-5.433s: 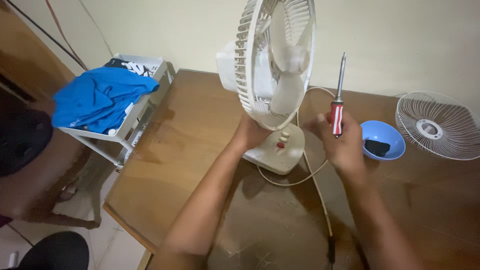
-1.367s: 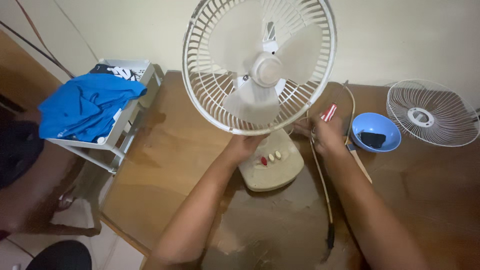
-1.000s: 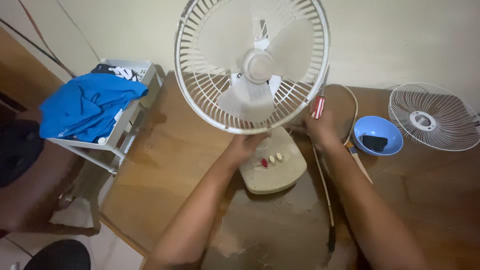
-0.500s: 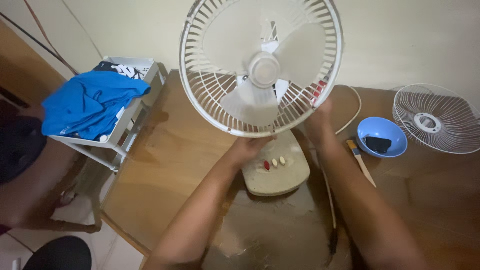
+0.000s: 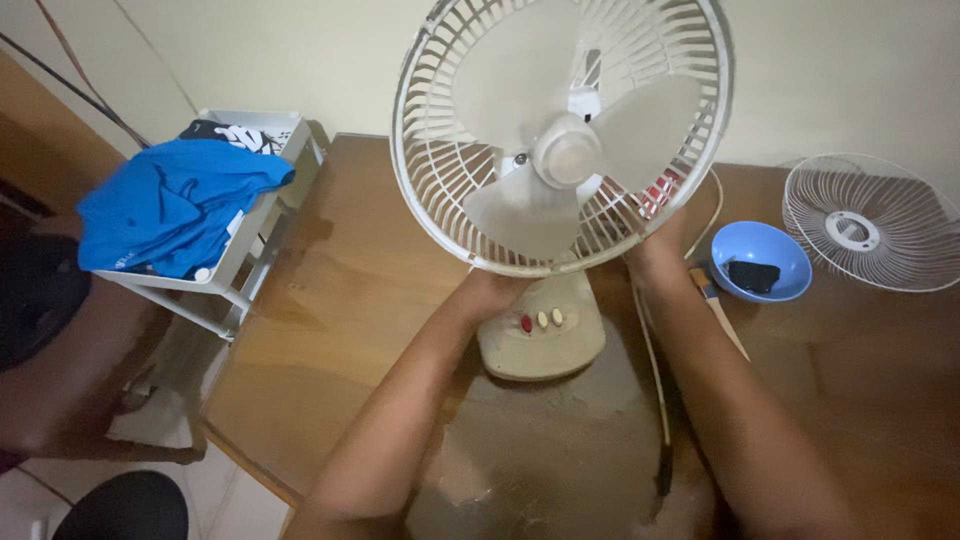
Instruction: The person reassembles a white table fan by attaching the motor housing and securing the front grill. They then use a screwdriver to tighten a screw on the fan's power cord.
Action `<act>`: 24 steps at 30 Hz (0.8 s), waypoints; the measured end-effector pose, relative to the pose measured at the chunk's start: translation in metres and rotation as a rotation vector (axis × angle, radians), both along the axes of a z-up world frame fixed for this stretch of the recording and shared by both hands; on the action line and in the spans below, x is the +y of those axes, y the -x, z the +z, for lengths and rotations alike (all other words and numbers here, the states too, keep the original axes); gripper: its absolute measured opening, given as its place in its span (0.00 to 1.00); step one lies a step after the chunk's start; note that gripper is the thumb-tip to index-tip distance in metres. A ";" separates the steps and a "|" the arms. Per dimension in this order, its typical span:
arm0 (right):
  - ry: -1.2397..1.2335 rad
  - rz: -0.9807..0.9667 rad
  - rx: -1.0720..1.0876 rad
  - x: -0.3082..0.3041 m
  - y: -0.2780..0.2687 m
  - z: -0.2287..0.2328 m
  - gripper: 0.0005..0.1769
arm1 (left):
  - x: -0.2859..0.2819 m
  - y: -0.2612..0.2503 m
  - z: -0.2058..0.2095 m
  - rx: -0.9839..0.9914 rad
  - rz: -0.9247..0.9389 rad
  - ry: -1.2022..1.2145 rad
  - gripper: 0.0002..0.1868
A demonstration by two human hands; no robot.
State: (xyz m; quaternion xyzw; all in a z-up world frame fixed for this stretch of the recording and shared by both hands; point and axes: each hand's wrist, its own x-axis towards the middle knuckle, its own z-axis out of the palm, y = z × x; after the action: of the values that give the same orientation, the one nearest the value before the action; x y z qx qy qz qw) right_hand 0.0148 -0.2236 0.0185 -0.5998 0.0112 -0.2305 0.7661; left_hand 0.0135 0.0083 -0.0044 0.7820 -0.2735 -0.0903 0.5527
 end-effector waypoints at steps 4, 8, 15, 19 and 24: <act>-0.025 0.008 0.034 -0.007 0.010 -0.010 0.13 | 0.001 0.000 -0.003 -0.154 -0.012 0.055 0.20; -0.037 -0.045 0.209 -0.015 0.018 -0.022 0.12 | 0.000 0.000 -0.009 -0.100 0.007 0.040 0.19; 0.197 -0.075 0.187 -0.011 0.038 -0.026 0.12 | 0.004 -0.006 -0.014 -0.277 -0.056 -0.002 0.13; 0.207 -0.019 0.282 -0.012 0.053 -0.022 0.08 | 0.003 -0.003 -0.012 -0.261 -0.014 0.023 0.14; 0.725 -0.242 0.225 -0.014 0.073 -0.023 0.18 | 0.000 0.010 0.002 -0.152 0.074 0.019 0.15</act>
State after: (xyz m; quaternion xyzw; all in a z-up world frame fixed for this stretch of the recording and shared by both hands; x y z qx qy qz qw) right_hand -0.0586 -0.2375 -0.0043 -0.8472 0.0836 -0.2407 0.4662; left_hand 0.0030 0.0085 -0.0024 0.7910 -0.2865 -0.0074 0.5405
